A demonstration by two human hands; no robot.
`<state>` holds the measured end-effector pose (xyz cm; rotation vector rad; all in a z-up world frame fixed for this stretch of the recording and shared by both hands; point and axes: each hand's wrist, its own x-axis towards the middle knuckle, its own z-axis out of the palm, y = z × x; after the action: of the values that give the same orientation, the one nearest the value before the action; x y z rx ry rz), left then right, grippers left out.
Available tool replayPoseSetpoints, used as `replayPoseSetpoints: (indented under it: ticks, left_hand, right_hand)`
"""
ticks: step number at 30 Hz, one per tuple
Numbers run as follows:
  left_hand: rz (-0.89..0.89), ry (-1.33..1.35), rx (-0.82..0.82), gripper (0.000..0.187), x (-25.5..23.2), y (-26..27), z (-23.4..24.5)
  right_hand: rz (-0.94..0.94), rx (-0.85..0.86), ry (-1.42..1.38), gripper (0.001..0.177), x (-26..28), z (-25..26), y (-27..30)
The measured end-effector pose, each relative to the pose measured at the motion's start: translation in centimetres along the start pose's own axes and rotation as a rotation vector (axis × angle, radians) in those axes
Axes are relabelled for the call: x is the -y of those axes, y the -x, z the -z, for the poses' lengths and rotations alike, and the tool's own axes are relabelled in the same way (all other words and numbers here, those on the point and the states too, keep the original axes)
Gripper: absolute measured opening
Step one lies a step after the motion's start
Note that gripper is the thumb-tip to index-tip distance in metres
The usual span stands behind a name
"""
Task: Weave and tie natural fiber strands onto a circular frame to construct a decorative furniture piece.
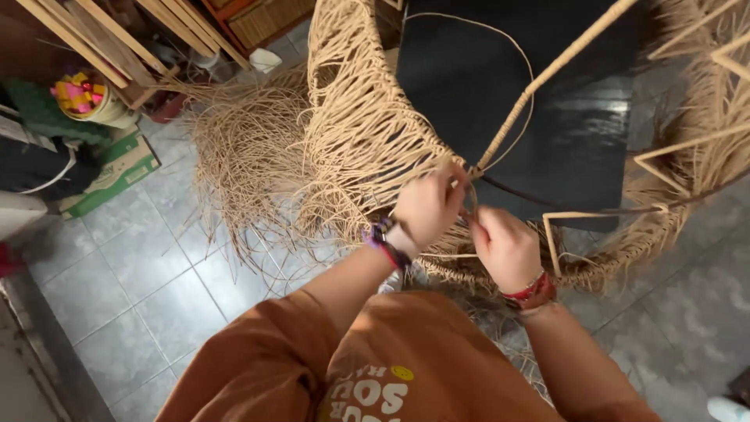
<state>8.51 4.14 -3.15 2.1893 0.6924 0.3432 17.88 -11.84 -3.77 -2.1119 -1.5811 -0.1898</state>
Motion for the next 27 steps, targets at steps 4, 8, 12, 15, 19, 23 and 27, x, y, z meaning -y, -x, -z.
replayPoseSetpoints:
  ticks: [4, 8, 12, 15, 19, 23, 27]
  left_hand:
    - [0.174, -0.04, 0.032, 0.016, 1.1, -3.5, -0.4]
    - [-0.349, 0.128, -0.427, 0.023, 0.6, 0.3, 1.8]
    - [-0.559, -0.004, -0.405, 0.025, 4.0, 5.6, -0.9]
    - [-0.577, -0.077, -0.421, 0.036, 3.8, 6.8, -1.0]
    - [-0.625, -0.066, -0.479, 0.018, 3.4, 6.5, 0.2]
    - [-0.62, 0.056, -0.455, 0.014, 3.4, 7.1, -0.3]
    - [-0.47, 0.592, -0.239, 0.032, 3.2, 8.5, -0.1]
  right_hand:
    - [-0.033, -0.202, -0.03, 0.031, 1.5, 0.2, -1.4]
    - [-0.12, 0.025, -0.24, 0.008, 2.0, 1.9, -2.5]
    - [-0.378, 0.334, -0.609, 0.016, 0.5, 1.3, -1.9]
    - [-0.654, 0.344, -1.141, 0.016, 0.7, 0.5, -1.9]
    - [-0.749, 0.306, -1.267, 0.011, 0.9, 0.1, -2.0]
    - [-0.602, 0.268, -0.956, 0.009, 1.3, 0.6, -2.4]
    - [-0.13, 0.099, -0.433, 0.006, 0.9, 0.5, -2.0]
